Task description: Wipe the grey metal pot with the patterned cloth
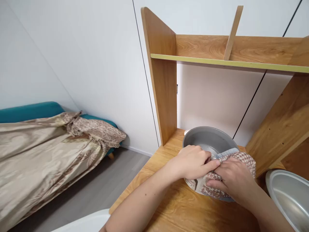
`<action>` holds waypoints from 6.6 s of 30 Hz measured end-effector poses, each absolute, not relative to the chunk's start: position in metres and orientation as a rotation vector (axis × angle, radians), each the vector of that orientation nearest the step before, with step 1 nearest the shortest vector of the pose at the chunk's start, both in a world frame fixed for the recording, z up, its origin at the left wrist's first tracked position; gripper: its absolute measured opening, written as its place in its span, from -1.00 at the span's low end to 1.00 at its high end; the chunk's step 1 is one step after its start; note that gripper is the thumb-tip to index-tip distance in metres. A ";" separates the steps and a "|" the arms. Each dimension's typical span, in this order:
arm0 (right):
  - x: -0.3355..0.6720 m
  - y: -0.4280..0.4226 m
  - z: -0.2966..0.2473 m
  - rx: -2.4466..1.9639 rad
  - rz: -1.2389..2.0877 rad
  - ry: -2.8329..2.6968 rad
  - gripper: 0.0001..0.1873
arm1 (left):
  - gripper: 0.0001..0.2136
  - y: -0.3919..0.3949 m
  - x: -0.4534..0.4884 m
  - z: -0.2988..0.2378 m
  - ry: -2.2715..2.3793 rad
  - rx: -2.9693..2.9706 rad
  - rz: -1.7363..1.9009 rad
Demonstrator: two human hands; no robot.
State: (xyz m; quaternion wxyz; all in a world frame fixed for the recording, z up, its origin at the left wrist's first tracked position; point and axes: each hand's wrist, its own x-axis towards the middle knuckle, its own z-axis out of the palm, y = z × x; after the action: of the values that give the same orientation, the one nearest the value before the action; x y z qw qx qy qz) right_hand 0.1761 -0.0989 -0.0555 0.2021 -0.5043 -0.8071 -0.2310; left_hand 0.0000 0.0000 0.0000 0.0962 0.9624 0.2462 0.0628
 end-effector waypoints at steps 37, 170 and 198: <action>0.146 -0.092 -0.070 -1.348 -0.815 -1.916 -0.49 | -0.36 -0.004 0.002 -0.002 0.749 2.862 0.212; 0.164 -0.095 -0.066 -1.352 -0.654 -2.067 -0.50 | -0.40 -0.004 0.003 -0.004 0.793 2.871 0.244; 0.187 -0.099 -0.057 -1.372 -0.484 -2.290 -0.50 | -0.44 0.000 0.001 -0.001 0.679 2.909 0.231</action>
State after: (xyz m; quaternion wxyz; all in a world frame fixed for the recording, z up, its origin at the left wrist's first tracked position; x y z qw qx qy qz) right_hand 0.1865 -0.0986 -0.0567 0.2129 -0.4940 -0.8248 -0.1744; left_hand 0.0012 0.0002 -0.0009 0.0726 0.9684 0.2260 0.0767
